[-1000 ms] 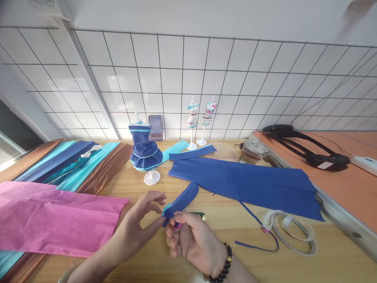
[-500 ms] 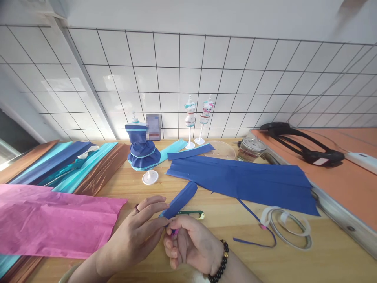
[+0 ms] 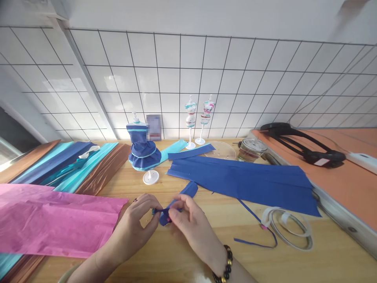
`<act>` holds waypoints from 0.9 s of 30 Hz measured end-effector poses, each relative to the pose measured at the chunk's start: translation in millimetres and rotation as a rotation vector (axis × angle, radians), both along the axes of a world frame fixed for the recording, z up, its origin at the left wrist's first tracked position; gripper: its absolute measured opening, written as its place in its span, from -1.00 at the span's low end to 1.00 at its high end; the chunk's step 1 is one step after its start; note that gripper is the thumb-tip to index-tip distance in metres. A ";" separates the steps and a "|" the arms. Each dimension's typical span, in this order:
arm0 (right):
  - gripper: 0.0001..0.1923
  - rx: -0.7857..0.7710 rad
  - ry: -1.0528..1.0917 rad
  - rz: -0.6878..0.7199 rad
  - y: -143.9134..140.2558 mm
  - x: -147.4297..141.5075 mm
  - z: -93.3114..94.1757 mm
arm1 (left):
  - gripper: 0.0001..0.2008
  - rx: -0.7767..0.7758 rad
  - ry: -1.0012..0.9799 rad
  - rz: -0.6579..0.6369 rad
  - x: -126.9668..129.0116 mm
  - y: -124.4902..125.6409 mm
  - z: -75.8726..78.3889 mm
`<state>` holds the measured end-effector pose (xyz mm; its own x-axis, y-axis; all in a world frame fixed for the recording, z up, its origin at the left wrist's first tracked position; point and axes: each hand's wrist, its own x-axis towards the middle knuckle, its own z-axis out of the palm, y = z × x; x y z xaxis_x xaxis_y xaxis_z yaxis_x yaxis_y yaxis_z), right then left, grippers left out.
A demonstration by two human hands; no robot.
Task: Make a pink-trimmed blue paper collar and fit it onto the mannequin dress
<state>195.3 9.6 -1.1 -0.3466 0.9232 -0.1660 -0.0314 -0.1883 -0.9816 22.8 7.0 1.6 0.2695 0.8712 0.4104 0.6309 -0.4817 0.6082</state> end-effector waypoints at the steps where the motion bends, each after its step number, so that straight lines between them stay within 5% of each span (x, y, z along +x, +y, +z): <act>1: -0.60 0.133 -0.104 -0.035 -1.3 -0.3 0.0 | -0.85 -0.004 0.016 0.010 0.3 -0.2 -0.4; 5: -0.61 0.598 -0.420 -0.027 -5.9 -2.2 -2.5 | -0.83 -0.015 0.082 0.022 2.4 -1.6 -2.5; 8: -0.67 0.764 -0.510 0.022 -6.6 -4.2 -3.3 | -0.81 -0.014 0.124 0.020 4.2 -2.6 -3.3; 27: -0.81 0.944 -0.703 -0.003 0.8 2.3 -4.0 | -0.84 -0.052 0.137 -0.007 -2.8 0.3 -2.3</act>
<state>197.6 10.4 -5.1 -0.4486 0.7833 0.4304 0.5731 0.6217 -0.5339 19.9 7.3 -0.7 0.3261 0.8882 0.3237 0.7067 -0.4564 0.5405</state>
